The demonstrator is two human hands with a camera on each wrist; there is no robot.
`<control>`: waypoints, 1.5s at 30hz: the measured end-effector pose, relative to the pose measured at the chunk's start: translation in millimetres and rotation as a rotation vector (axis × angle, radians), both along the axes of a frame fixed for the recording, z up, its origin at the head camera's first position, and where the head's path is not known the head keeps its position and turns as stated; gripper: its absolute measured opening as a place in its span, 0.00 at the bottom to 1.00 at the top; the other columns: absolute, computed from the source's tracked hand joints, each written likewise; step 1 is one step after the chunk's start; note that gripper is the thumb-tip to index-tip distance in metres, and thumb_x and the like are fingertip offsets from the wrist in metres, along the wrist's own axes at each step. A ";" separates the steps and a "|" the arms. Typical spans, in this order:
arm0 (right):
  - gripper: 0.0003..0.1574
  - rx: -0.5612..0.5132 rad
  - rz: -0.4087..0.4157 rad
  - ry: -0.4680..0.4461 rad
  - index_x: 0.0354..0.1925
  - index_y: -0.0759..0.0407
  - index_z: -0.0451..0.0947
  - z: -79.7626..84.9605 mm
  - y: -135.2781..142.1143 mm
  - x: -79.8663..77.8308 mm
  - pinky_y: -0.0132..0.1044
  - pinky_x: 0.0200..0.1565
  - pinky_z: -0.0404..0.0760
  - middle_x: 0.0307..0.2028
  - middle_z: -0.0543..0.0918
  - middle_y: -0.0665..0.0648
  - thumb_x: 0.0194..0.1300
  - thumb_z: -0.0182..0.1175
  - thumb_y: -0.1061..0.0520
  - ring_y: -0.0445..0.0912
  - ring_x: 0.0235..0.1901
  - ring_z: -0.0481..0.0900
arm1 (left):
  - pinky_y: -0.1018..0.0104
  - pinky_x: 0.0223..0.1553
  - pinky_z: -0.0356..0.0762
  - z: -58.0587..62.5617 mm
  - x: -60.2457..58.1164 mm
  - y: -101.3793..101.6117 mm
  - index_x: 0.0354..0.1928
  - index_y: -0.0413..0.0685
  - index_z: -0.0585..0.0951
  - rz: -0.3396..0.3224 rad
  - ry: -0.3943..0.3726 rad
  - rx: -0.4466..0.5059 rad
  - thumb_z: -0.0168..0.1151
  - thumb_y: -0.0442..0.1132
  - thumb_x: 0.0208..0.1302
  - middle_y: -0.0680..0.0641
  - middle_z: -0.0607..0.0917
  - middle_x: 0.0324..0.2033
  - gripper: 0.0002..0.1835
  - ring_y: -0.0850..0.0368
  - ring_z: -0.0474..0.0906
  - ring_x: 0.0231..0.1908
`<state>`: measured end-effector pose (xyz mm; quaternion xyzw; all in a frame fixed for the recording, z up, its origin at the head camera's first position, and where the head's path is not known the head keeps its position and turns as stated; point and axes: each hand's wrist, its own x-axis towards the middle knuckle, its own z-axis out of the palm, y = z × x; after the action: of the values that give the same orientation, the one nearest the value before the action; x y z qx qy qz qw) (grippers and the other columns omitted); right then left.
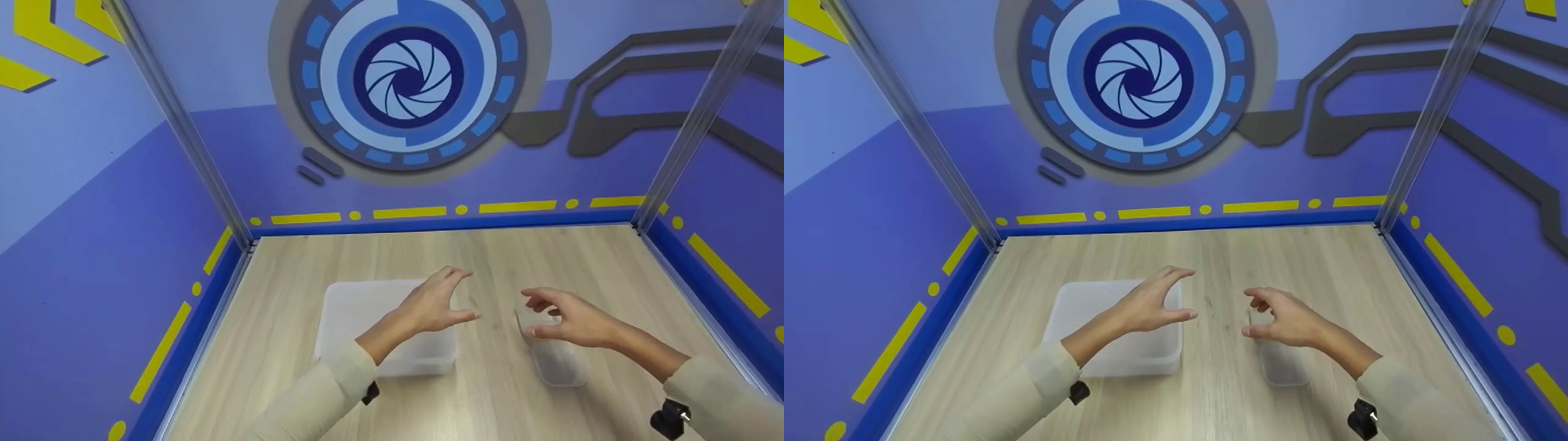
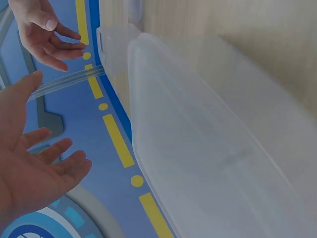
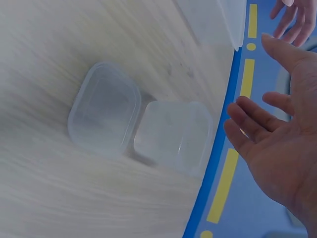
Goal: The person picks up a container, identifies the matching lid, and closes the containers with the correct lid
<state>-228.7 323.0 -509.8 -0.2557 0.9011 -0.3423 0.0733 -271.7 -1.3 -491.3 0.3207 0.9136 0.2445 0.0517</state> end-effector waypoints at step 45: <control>0.44 0.277 0.020 0.112 0.61 0.64 0.79 -53.1 46.7 23.5 0.54 0.45 0.84 0.53 0.83 0.58 0.57 0.80 0.39 0.59 0.50 0.83 | 0.76 0.54 0.77 -102.7 45.4 106.5 0.72 0.56 0.76 -0.184 0.123 -0.144 0.71 0.68 0.63 0.61 0.80 0.60 0.41 0.70 0.77 0.56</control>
<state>-205.2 369.7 -562.9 -0.2706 0.9398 -0.1994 0.0608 -226.3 105.2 -593.9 0.4130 0.8970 0.1523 0.0407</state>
